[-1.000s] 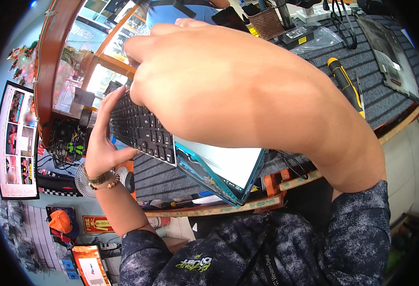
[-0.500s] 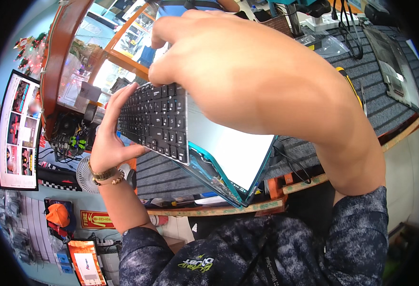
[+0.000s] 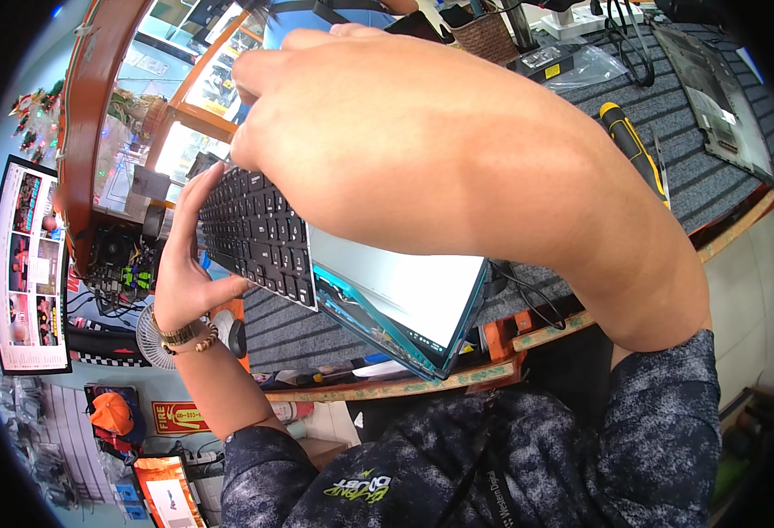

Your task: The person manipulates the internal keyboard and motherboard of a laptop, then moves to a storage shelf to select and compare a new replacement keyboard.

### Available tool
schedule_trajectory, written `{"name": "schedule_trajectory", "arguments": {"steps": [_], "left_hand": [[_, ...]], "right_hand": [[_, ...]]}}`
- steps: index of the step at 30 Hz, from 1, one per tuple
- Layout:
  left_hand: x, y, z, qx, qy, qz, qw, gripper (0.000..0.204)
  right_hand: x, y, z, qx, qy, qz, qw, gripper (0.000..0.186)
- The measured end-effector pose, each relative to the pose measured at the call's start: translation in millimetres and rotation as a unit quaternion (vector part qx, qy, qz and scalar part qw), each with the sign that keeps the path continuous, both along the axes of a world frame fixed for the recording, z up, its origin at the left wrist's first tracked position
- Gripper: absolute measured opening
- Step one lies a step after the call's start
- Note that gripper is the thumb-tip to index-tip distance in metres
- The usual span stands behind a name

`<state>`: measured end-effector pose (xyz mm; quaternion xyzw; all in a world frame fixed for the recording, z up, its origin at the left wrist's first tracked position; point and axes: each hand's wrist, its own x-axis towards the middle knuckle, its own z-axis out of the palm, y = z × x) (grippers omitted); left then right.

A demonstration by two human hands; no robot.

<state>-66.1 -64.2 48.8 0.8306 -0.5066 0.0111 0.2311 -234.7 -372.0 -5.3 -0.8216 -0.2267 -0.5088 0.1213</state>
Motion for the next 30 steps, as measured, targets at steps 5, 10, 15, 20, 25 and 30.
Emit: {"name": "schedule_trajectory", "arguments": {"steps": [5,10,15,20,25,30], "left_hand": [[-2,1,1,-0.002,0.006,0.006,1.000,0.124],[-4,-1,-1,-0.004,0.005,0.010,1.000,0.123],[-3,0,-1,-0.001,0.016,0.017,1.000,0.123],[6,18,-1,0.008,0.047,0.031,0.998,0.122],[15,24,1,0.040,0.013,0.027,0.999,0.124],[8,11,0,0.043,0.014,0.013,0.999,0.121]], "right_hand": [[2,0,-2,-0.007,-0.018,-0.008,1.000,0.018],[-7,0,3,0.001,0.014,0.010,1.000,0.023],[-18,0,12,0.013,0.075,0.052,0.996,0.028],[-25,4,20,0.036,0.142,0.100,0.984,0.034],[-44,5,-6,0.091,0.051,0.192,0.976,0.033],[-49,13,-13,0.093,0.053,0.145,0.984,0.039]]}}
